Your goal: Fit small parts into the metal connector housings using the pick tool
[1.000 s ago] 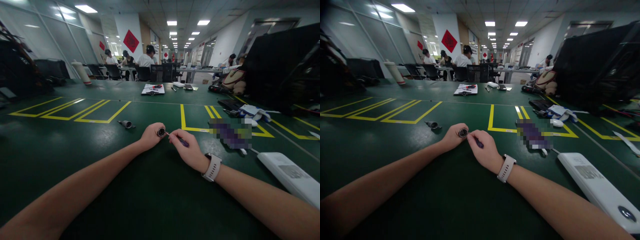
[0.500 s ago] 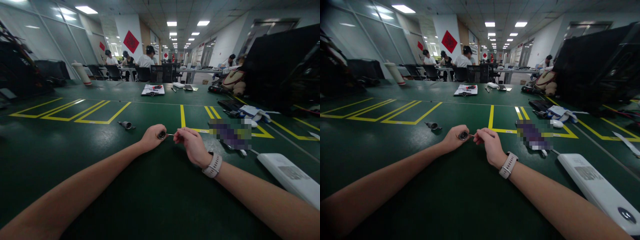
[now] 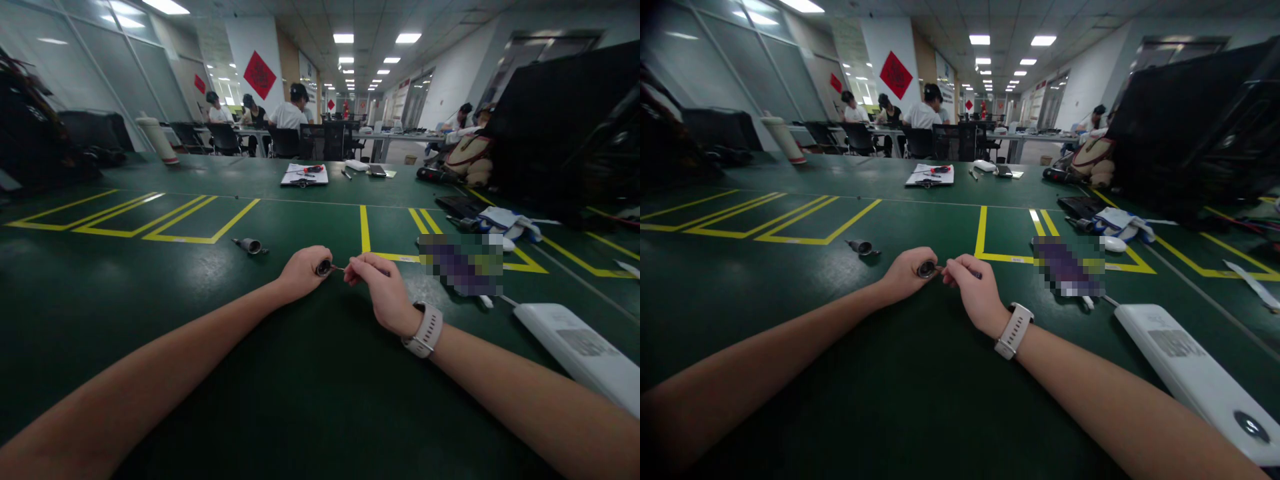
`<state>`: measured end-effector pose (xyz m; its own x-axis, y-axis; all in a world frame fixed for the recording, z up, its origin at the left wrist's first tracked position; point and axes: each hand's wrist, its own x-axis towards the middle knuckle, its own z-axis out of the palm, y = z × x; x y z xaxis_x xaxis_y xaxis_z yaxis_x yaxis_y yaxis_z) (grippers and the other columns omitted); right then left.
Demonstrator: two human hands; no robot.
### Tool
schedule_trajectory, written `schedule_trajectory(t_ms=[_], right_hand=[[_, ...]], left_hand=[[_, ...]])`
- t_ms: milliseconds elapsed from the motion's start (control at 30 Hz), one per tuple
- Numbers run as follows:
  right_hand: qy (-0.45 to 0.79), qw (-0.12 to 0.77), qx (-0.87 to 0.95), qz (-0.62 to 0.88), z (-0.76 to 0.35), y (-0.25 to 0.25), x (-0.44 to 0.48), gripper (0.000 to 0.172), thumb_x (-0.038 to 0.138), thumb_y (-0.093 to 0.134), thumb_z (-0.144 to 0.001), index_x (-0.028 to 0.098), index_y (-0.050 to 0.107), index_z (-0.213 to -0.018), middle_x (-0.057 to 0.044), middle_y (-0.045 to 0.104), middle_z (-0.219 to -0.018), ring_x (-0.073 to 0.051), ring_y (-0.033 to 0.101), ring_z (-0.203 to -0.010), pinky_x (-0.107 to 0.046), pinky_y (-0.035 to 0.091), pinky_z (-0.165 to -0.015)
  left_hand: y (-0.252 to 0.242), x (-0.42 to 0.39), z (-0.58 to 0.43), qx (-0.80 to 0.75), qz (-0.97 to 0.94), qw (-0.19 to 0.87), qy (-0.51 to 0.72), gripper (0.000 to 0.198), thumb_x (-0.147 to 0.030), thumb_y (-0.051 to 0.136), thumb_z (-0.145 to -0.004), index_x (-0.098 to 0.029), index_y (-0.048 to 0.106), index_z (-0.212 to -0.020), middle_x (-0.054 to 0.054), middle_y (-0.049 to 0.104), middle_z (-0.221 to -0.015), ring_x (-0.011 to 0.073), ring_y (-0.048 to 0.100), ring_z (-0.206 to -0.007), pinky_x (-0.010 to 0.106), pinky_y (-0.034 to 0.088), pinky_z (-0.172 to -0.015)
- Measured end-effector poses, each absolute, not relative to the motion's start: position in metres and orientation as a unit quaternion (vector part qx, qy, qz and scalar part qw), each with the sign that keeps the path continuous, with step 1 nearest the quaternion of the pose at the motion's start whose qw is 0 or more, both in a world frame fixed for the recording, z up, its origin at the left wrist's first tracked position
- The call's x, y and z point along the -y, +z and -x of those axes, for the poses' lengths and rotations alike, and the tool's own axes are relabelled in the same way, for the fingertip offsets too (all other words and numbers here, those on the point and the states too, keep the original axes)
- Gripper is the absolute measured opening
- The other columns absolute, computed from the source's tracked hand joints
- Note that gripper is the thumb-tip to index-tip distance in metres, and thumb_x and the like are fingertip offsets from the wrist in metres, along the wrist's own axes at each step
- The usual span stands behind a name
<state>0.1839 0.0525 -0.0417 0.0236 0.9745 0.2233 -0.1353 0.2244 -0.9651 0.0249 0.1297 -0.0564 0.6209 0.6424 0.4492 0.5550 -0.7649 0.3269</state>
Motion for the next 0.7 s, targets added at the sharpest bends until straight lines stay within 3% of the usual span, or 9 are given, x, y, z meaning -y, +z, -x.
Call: schedule_trajectory(t_ms=[267,400,600,700], right_hand=[[0.550,0.607,0.425,0.385,-0.184,-0.052,-0.059,0.020,0.033,0.056,-0.075,0.017,0.057,-0.063,-0.001,0.057,-0.063,-0.014,0.053,-0.060,-0.029,0.043,-0.057],[0.526,0.617,0.443,0.381,-0.183,-0.049,-0.054,0.019,0.032,0.058,-0.077,0.018,0.060,-0.064,-0.001,0.058,-0.065,-0.015,0.053,-0.064,-0.029,0.042,-0.061],[0.367,0.563,0.599,0.435,-0.181,-0.040,-0.042,0.022,0.030,0.054,-0.082,0.019,0.062,-0.065,0.000,0.058,-0.066,-0.015,0.053,-0.068,-0.030,0.040,-0.065],[0.448,0.588,0.532,0.414,-0.181,-0.042,-0.044,0.020,0.029,0.058,-0.078,0.018,0.062,-0.063,0.000,0.059,-0.065,-0.015,0.053,-0.067,-0.029,0.040,-0.064]], left_hand=[[-0.057,-0.131,-0.024,-0.341,-0.882,0.100,0.310,0.018,-0.026,0.054,-0.078,-0.017,0.046,-0.065,-0.003,0.046,-0.063,0.0116,0.044,-0.058,0.024,0.034,-0.055],[-0.057,-0.130,-0.024,-0.338,-0.884,0.099,0.306,0.017,-0.026,0.054,-0.077,-0.018,0.047,-0.065,-0.002,0.047,-0.064,0.0122,0.046,-0.059,0.024,0.035,-0.056],[-0.057,-0.129,-0.025,-0.343,-0.890,0.066,0.294,0.013,-0.021,0.054,-0.076,-0.018,0.048,-0.065,-0.002,0.048,-0.064,0.0129,0.047,-0.061,0.025,0.034,-0.056],[-0.057,-0.129,-0.025,-0.333,-0.891,0.068,0.300,0.014,-0.022,0.054,-0.077,-0.018,0.047,-0.065,-0.002,0.048,-0.064,0.0127,0.046,-0.061,0.024,0.034,-0.056]])
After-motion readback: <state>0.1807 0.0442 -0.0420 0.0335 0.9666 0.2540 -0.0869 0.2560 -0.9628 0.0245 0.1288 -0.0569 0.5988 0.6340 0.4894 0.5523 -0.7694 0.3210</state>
